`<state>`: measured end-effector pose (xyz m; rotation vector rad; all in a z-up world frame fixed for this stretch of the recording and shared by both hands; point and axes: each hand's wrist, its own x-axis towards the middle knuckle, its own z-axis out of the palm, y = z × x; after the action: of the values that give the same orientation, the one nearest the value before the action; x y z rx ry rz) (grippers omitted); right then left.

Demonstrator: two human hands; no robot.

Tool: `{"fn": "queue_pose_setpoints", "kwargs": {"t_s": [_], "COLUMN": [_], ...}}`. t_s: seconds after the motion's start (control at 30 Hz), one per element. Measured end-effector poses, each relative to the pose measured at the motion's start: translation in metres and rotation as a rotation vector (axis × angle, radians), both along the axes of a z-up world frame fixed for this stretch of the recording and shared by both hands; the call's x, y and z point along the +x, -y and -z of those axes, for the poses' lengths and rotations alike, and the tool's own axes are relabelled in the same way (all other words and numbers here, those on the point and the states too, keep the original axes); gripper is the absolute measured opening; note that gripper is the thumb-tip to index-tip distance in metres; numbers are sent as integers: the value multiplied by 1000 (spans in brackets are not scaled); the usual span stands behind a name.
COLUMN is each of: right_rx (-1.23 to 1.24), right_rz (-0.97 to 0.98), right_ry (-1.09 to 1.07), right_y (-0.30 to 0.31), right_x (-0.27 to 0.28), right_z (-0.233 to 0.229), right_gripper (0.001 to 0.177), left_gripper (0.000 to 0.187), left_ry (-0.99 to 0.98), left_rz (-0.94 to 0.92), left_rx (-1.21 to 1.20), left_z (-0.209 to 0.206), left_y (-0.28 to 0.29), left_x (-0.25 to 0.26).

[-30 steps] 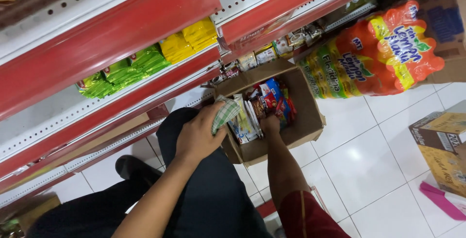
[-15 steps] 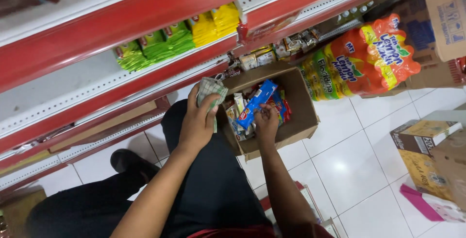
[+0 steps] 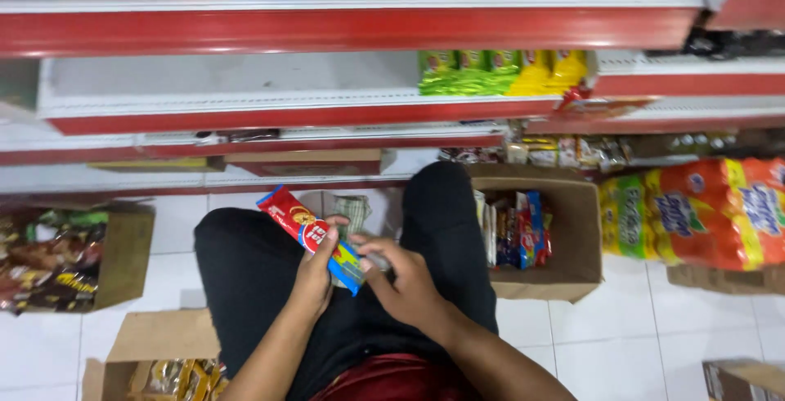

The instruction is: The person sits on the floor of a snack aisle, takes packaged snack items one at a time from a cardboard box, wipes each package with a green checkered cloth, and places the wiped packages onto the shelf in front of them.

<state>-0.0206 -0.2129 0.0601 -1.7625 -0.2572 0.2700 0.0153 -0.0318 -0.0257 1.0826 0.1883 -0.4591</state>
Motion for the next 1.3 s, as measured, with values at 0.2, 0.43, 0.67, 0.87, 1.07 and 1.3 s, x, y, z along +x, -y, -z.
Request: {"fn": "queue_pose_setpoints", "kwargs": {"t_s": [0.2, 0.43, 0.67, 0.87, 1.07, 1.3], "right_rx": [251, 465, 408, -242, -569, -469], "right_rz": [268, 273, 561, 307, 87, -24], "right_ry": [26, -626, -395, 212, 600, 525], "right_y": [-27, -28, 4, 15, -13, -20], "right_x": [-1, -4, 15, 32, 34, -18], "right_z": [54, 60, 58, 23, -16, -10], "right_gripper": [54, 41, 46, 52, 55, 55], "left_gripper": [45, 59, 112, 80, 65, 66], "left_ry": [-143, 90, 55, -267, -327, -305], "left_rz": [-98, -53, -102, 22, 64, -194], "left_rx": [-156, -82, -327, -434, -700, -999], "left_z": [-8, 7, -61, -35, 22, -50], "left_y": [-26, -8, -28, -25, -5, -14], "left_x": [-34, -32, -9, -22, -29, -7]}}
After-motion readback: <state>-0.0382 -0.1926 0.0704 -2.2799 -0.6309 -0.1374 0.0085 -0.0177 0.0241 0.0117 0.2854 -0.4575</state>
